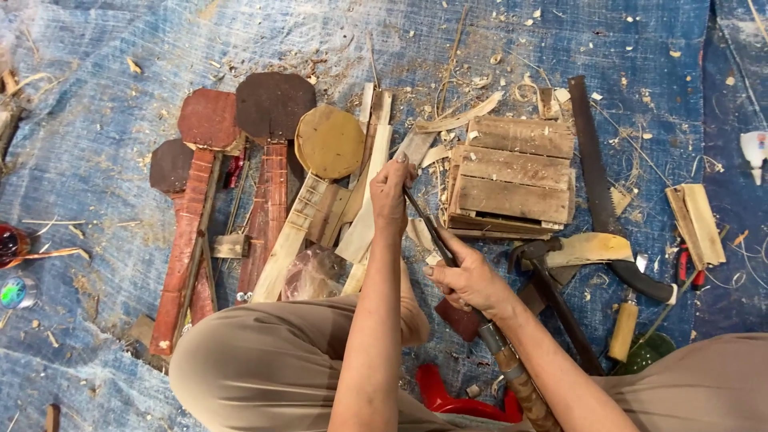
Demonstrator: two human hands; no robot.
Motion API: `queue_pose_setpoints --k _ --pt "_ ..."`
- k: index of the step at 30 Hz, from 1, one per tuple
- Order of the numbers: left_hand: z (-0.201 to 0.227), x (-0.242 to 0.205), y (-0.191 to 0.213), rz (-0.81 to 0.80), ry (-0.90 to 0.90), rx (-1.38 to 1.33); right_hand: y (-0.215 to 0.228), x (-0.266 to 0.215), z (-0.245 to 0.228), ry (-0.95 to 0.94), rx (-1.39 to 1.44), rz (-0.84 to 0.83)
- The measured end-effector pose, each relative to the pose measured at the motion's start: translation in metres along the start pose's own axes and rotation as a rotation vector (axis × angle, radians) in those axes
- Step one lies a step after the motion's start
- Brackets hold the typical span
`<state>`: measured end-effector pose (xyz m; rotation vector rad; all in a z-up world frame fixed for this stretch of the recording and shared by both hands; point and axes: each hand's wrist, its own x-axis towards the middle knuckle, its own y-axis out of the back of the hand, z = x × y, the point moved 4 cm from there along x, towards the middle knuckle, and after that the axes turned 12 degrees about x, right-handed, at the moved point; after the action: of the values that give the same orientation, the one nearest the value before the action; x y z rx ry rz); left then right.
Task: Shaving a piece of wood with a curved blade to shape it, surrounded by unfinished string instruments.
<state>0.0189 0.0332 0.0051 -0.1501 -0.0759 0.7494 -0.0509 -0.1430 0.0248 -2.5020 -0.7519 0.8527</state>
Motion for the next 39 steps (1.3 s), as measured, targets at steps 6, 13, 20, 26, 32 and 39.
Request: queue_pose_setpoints --k 6,13,20,26,32,39 --pt "0.004 0.002 -0.003 0.037 0.092 -0.157 0.004 0.003 0.002 0.063 -0.236 0.07" --pt "-0.027 0.006 0.039 0.147 0.338 -0.291 -0.036 -0.007 -0.011 -0.132 -0.475 0.078" --pt "-0.004 0.009 0.052 0.167 0.11 0.226 -0.023 0.0 0.004 -0.126 -0.081 0.043" --pt "0.054 -0.049 0.041 -0.047 0.034 0.443 0.005 0.011 -0.014 -0.066 0.164 0.033" --pt "0.023 -0.101 0.043 -0.172 0.265 0.534 0.037 0.028 -0.005 -0.041 0.28 -0.027" --pt "0.048 -0.115 0.001 -0.281 0.41 0.722 0.036 0.036 0.004 0.066 0.112 -0.026"
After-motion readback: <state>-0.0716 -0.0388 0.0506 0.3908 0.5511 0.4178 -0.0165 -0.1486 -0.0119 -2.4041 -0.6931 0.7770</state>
